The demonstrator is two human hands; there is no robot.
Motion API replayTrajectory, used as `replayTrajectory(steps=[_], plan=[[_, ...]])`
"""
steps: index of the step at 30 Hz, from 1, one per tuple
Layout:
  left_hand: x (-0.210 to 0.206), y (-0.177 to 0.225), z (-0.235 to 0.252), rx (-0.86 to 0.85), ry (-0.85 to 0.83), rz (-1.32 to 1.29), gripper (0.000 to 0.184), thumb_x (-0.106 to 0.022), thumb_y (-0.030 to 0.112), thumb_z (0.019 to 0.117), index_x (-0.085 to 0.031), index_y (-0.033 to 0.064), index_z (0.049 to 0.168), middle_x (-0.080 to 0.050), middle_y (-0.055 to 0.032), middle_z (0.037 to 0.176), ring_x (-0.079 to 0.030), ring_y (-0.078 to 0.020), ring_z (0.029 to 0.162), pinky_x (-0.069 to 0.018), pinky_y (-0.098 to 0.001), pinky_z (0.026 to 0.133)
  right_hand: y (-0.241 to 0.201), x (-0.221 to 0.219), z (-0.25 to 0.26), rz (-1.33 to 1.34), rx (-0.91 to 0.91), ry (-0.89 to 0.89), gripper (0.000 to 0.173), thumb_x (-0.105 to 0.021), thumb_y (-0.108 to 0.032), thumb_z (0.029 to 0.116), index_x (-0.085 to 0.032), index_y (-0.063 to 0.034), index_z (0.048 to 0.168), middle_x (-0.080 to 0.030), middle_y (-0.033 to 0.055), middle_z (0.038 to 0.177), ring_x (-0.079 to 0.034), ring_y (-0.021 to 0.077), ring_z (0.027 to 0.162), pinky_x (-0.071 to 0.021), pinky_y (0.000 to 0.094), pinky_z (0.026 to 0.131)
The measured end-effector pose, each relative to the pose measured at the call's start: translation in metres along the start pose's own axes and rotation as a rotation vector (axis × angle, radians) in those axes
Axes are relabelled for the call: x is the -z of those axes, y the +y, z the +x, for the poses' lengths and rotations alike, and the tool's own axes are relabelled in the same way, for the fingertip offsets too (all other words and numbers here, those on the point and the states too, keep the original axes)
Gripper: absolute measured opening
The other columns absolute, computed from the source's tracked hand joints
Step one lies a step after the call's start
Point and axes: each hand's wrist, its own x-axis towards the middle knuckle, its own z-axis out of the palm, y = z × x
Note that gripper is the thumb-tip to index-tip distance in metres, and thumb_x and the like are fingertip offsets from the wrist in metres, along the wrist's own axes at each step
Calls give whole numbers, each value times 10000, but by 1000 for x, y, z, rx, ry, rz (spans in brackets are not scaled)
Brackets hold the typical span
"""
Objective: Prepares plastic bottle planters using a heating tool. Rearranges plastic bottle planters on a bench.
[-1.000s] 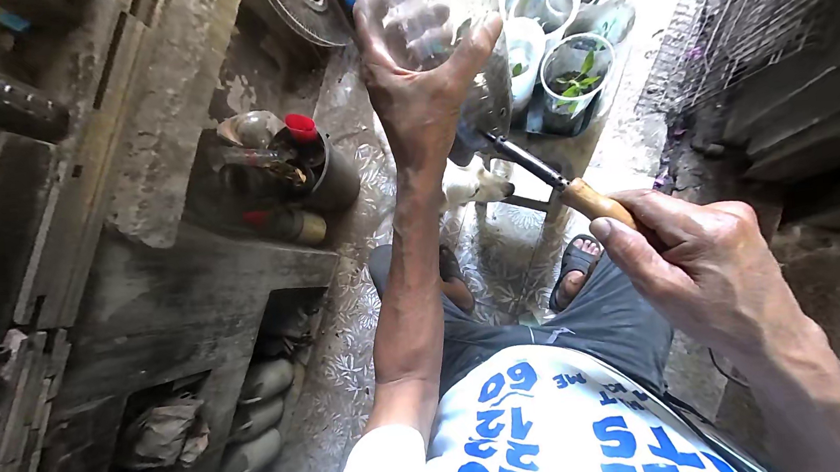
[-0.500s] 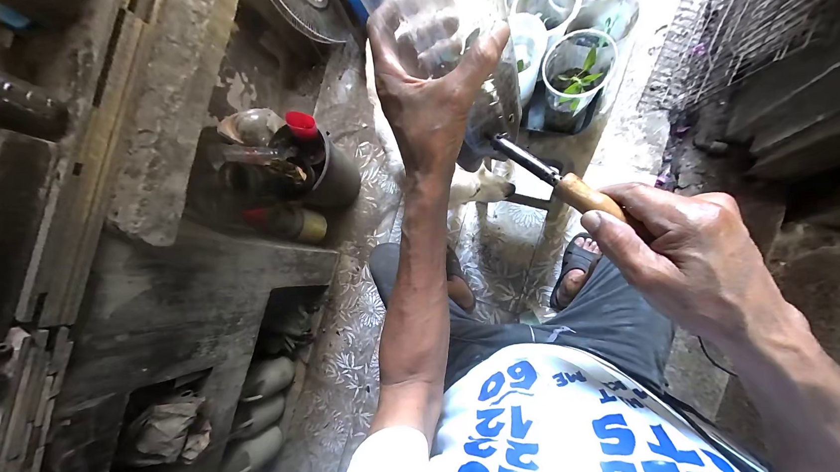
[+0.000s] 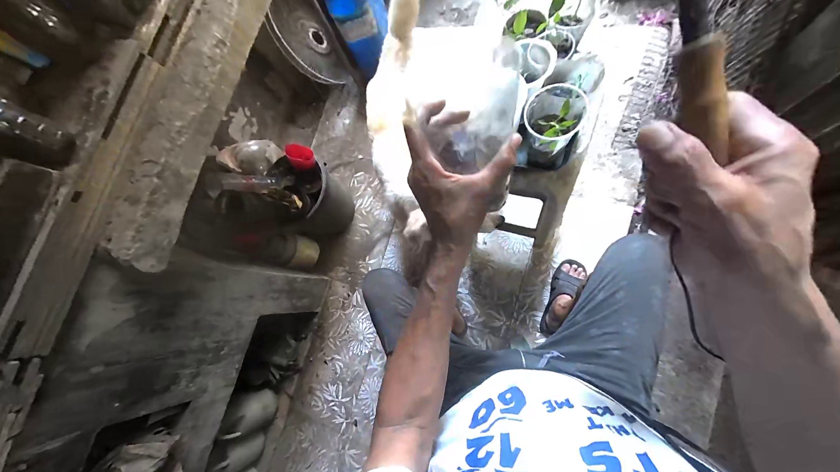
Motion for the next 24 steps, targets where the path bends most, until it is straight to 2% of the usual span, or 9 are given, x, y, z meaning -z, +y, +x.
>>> replayTrajectory(steps=[3, 6, 9, 12, 14, 16, 19, 21, 24], plan=[[-8, 5, -33, -54, -51, -53, 839, -967, 181, 642, -496, -39, 1300, -721, -127, 1148, -690, -204, 1102, -586, -375, 968, -7, -12, 16, 68, -12, 2, 185, -685, -318, 989, -544, -202, 955, -454, -98, 597, -424, 49, 436, -403, 224, 397], [-14, 8, -64, -65, -104, -96, 842, -973, 173, 616, -504, -30, 1285, -721, -120, 1169, -673, -195, 1147, -563, -372, 1012, 1, -13, 20, 112, -89, -15, 212, -731, -299, 960, -557, -177, 960, -471, -72, 600, -405, 55, 421, -378, 219, 376], [-19, 8, -87, -41, -151, -128, 830, -977, 162, 614, -517, -13, 1282, -712, -115, 1178, -677, -196, 1134, -582, -379, 990, 14, -6, 18, 57, -183, -45, 236, -771, -238, 906, -553, -160, 953, -504, -52, 614, -424, 59, 414, -392, 218, 362], [-13, 5, -109, 3, -259, -91, 891, -959, 158, 656, -474, 57, 1397, -644, -109, 1304, -634, -220, 1202, -579, -394, 994, 18, -4, 17, -11, -267, -99, 180, -741, -162, 885, -572, -151, 948, -504, -43, 617, -427, 63, 407, -402, 222, 356], [-14, 4, -117, 17, -263, -86, 914, -964, 158, 649, -463, 65, 1408, -629, -112, 1327, -628, -226, 1215, -581, -402, 997, 20, -5, 17, -95, -270, -133, 165, -720, -141, 867, -580, -143, 955, -514, -31, 641, -438, 71, 416, -412, 237, 362], [-14, 0, -121, 9, -245, -73, 929, -975, 220, 650, -468, 46, 1408, -615, -129, 1343, -622, -230, 1230, -572, -407, 1017, 21, -7, 18, -223, -211, -189, 151, -654, -136, 836, -575, -141, 964, -536, -28, 660, -472, 78, 425, -434, 261, 372], [-3, -11, -120, -43, -295, -106, 1016, -987, 313, 617, -444, 16, 1423, -567, -174, 1393, -581, -254, 1284, -529, -413, 1076, 18, -9, 21, -236, -143, -331, 156, -638, -107, 854, -584, -137, 998, -544, -33, 705, -472, 66, 450, -433, 242, 384], [8, -21, -108, -124, -406, -179, 1049, -982, 368, 580, -467, -28, 1404, -565, -209, 1379, -569, -276, 1298, -502, -412, 1108, 15, -10, 25, -223, -117, -414, 180, -644, -104, 845, -604, -134, 1018, -551, -41, 708, -476, 55, 457, -430, 226, 387], [17, -34, -73, -212, -662, -360, 1067, -942, 499, 611, -518, -137, 1355, -596, -289, 1351, -564, -340, 1312, -443, -451, 1157, 10, -11, 33, -219, -93, -527, 163, -651, -88, 831, -595, -132, 978, -545, -37, 690, -461, 57, 446, -408, 218, 375]])
